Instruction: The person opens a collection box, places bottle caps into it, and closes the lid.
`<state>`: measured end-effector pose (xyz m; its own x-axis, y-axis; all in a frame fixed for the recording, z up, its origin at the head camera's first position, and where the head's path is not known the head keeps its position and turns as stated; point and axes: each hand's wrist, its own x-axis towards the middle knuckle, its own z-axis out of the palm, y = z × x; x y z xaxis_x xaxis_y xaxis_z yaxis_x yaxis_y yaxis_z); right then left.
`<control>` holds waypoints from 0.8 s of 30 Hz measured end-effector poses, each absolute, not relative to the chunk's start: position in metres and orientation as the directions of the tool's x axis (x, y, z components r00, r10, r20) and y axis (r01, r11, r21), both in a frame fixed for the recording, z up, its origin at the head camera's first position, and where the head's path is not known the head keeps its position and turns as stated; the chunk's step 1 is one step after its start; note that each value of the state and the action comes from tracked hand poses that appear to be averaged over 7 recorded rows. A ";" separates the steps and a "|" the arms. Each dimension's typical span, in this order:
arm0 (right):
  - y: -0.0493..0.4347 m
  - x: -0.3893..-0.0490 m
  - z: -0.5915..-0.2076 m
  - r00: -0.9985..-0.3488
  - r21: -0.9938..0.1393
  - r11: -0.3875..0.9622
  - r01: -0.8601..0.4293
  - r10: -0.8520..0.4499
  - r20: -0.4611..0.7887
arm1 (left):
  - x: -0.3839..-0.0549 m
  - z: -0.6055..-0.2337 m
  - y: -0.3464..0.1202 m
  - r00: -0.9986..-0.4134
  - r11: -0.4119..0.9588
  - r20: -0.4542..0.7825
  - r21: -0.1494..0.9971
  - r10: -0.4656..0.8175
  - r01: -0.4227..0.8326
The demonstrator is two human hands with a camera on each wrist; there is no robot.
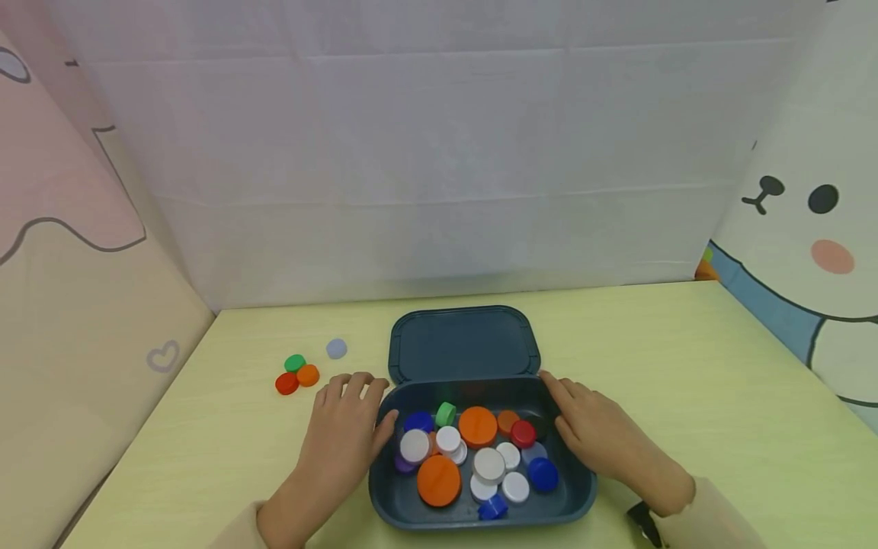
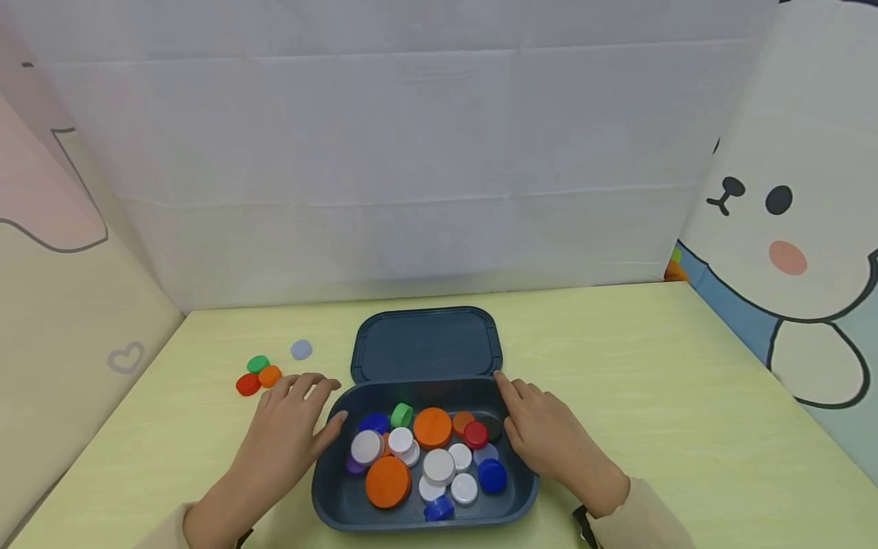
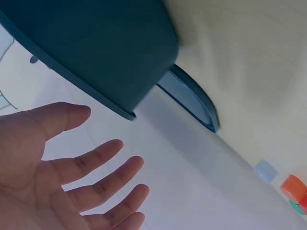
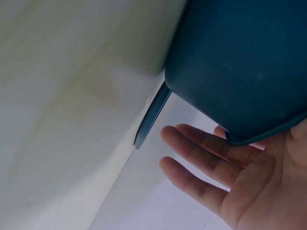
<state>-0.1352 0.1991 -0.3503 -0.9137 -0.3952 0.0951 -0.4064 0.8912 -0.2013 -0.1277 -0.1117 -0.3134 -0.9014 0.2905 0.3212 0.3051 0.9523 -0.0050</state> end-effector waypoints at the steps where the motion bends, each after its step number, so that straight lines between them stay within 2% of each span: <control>1: 0.199 -0.135 -0.350 -0.914 -0.202 0.892 -0.405 -0.394 0.091 | -0.130 -0.313 -0.114 -0.897 0.953 0.335 -0.006 0.287 0.303; 11: 0.200 -0.135 -0.350 -0.913 -0.203 0.890 -0.407 -0.396 0.095 | -0.148 -0.319 -0.136 -0.874 0.960 0.412 -0.003 0.257 0.281; 24: 0.199 -0.135 -0.350 -0.913 -0.214 0.887 -0.409 -0.398 0.095 | -0.170 -0.328 -0.167 -0.907 0.980 0.377 -0.003 0.188 0.201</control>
